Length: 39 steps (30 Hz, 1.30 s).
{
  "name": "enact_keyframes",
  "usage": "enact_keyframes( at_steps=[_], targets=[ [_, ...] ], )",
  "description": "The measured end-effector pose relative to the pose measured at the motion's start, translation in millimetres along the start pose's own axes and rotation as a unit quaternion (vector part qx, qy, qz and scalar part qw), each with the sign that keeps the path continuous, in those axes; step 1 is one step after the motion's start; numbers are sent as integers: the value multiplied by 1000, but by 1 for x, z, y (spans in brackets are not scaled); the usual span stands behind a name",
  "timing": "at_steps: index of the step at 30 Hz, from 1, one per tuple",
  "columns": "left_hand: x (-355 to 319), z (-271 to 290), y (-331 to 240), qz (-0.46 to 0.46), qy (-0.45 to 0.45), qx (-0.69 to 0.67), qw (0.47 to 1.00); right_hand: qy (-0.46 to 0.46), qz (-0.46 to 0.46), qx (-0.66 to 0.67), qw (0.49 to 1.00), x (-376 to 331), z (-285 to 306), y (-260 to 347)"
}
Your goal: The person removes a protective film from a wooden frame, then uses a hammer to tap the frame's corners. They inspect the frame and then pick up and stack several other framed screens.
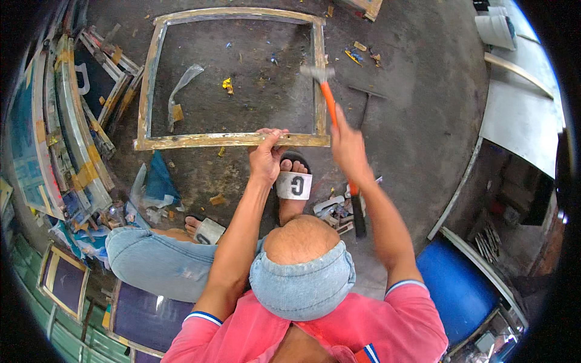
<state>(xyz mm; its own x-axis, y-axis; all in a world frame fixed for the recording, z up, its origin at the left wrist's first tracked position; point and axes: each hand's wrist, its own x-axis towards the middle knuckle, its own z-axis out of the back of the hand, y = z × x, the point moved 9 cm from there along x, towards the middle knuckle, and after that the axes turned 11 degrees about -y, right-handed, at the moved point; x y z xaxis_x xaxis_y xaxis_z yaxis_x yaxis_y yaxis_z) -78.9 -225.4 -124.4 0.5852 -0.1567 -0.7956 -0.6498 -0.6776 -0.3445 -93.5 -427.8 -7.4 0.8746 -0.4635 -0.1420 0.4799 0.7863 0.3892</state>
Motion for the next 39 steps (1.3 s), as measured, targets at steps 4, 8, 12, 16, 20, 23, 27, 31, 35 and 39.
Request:
enact_keyframes(
  at_steps=[4,8,12,16,20,23,27,31,35,39],
  targets=[
    [-4,-8,1,1,32,0,999,-21,-26,46,998,135,-11,-6],
    [-23,-34,-14,-3,32,-98,995,-23,-168,159,973,150,-12,-24],
    [-23,-30,-29,-44,34,-105,993,85,-236,311,917,92,-15,-25],
    [-29,-34,-59,-66,89,-134,985,-34,-162,217,962,87,40,-39],
    [-15,-33,-93,12,131,-97,987,-153,-110,142,972,122,76,-92],
    [9,-10,-147,32,171,-9,985,3,-138,217,966,123,58,-90],
    [12,3,-207,20,235,-258,937,171,-174,390,888,69,12,-45],
    [38,90,-193,-221,185,-315,904,161,-203,494,830,45,-12,13],
    [-12,18,-58,-251,134,168,944,102,-204,419,879,26,-29,18],
    [-36,-18,-15,8,146,-145,979,88,-181,311,929,-13,-28,25]
  ],
)
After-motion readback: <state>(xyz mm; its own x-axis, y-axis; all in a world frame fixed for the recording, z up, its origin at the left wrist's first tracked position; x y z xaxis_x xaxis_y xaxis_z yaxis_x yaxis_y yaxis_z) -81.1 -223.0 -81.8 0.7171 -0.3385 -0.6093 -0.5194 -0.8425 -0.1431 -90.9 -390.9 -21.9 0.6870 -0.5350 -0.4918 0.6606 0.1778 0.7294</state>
